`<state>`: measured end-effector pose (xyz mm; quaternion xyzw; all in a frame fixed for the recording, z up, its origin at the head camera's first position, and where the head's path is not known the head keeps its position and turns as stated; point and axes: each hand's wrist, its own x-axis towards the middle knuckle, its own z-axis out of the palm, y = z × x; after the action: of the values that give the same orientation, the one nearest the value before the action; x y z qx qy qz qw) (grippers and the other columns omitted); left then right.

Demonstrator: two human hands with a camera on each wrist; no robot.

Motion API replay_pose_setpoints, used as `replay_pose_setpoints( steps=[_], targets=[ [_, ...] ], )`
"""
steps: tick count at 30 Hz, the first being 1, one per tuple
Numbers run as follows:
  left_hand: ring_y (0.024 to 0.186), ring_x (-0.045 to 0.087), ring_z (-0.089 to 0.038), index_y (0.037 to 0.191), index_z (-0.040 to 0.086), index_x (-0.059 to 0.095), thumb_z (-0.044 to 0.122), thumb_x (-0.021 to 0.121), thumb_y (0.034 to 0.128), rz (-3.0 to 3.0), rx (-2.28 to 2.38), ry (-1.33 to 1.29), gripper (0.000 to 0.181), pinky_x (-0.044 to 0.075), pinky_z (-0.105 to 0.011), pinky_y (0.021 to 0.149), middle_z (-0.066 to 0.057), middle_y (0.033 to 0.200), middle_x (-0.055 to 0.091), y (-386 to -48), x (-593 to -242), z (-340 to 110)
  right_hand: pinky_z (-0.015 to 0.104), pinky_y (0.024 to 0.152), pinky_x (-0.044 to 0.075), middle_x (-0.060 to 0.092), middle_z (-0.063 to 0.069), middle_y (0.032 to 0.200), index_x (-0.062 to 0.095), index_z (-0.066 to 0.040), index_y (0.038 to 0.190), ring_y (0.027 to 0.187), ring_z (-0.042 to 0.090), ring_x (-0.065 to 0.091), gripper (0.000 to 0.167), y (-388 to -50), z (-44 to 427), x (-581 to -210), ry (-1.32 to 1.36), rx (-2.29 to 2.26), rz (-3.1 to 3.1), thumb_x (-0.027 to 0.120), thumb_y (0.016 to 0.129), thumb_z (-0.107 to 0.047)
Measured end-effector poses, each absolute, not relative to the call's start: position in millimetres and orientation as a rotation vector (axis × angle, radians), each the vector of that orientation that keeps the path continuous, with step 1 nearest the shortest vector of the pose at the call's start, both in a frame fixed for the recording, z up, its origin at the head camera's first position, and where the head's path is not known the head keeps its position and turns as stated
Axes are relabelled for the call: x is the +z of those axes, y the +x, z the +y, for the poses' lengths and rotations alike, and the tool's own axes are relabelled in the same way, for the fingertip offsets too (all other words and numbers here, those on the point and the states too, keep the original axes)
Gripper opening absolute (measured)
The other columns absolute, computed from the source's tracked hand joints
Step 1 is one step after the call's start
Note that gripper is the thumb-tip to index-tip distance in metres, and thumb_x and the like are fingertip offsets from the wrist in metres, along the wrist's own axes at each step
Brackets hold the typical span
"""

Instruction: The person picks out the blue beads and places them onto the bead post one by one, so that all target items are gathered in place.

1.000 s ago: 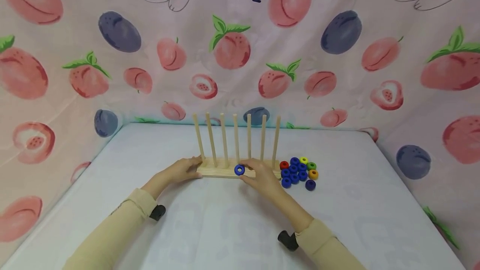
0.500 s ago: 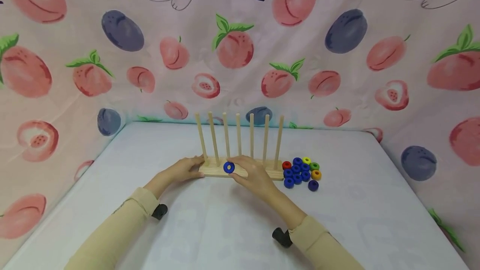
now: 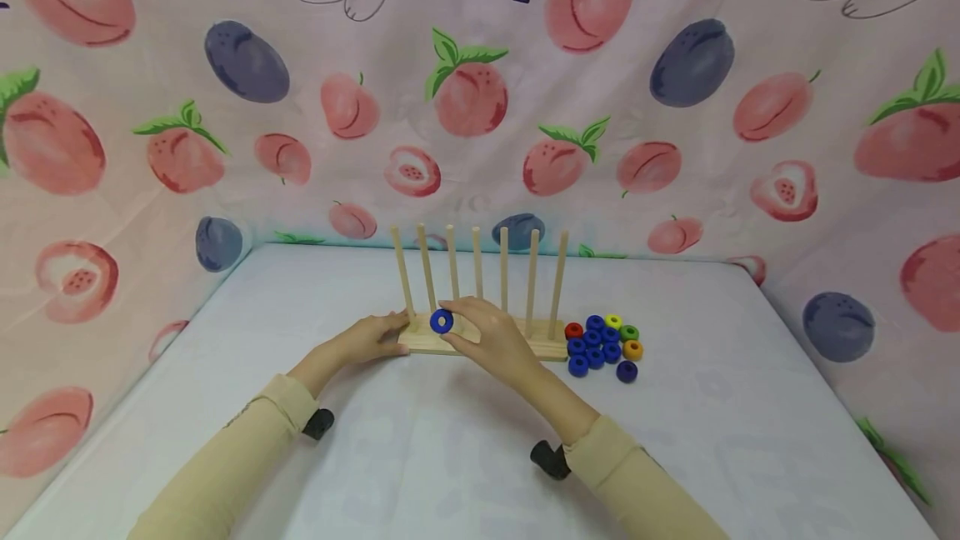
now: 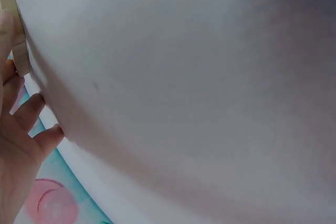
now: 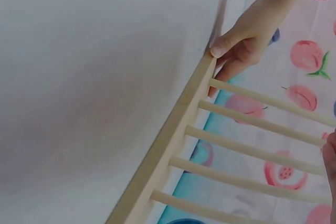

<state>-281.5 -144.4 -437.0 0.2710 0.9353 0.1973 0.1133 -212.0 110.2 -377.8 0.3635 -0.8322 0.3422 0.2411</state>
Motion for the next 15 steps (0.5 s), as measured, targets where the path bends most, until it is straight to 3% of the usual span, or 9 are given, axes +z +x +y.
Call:
replay_pose_setpoints(
  steps=[15],
  targets=[
    [0.137,0.033,-0.039,0.144,0.003,0.034,0.033,0.060,0.0919,2.738,0.563,0.778,0.065,0.028,-0.050,0.114,-0.014,0.151,0.031,-281.4,-436.9,-142.7,0.038,0.087,0.055,0.070,0.014,0.106,0.065,0.002,0.112,0.100,0.026,0.066,0.040,-219.4,94.0,-356.7,1.042,0.940,-2.164,0.078,0.075,-0.007]
  ],
)
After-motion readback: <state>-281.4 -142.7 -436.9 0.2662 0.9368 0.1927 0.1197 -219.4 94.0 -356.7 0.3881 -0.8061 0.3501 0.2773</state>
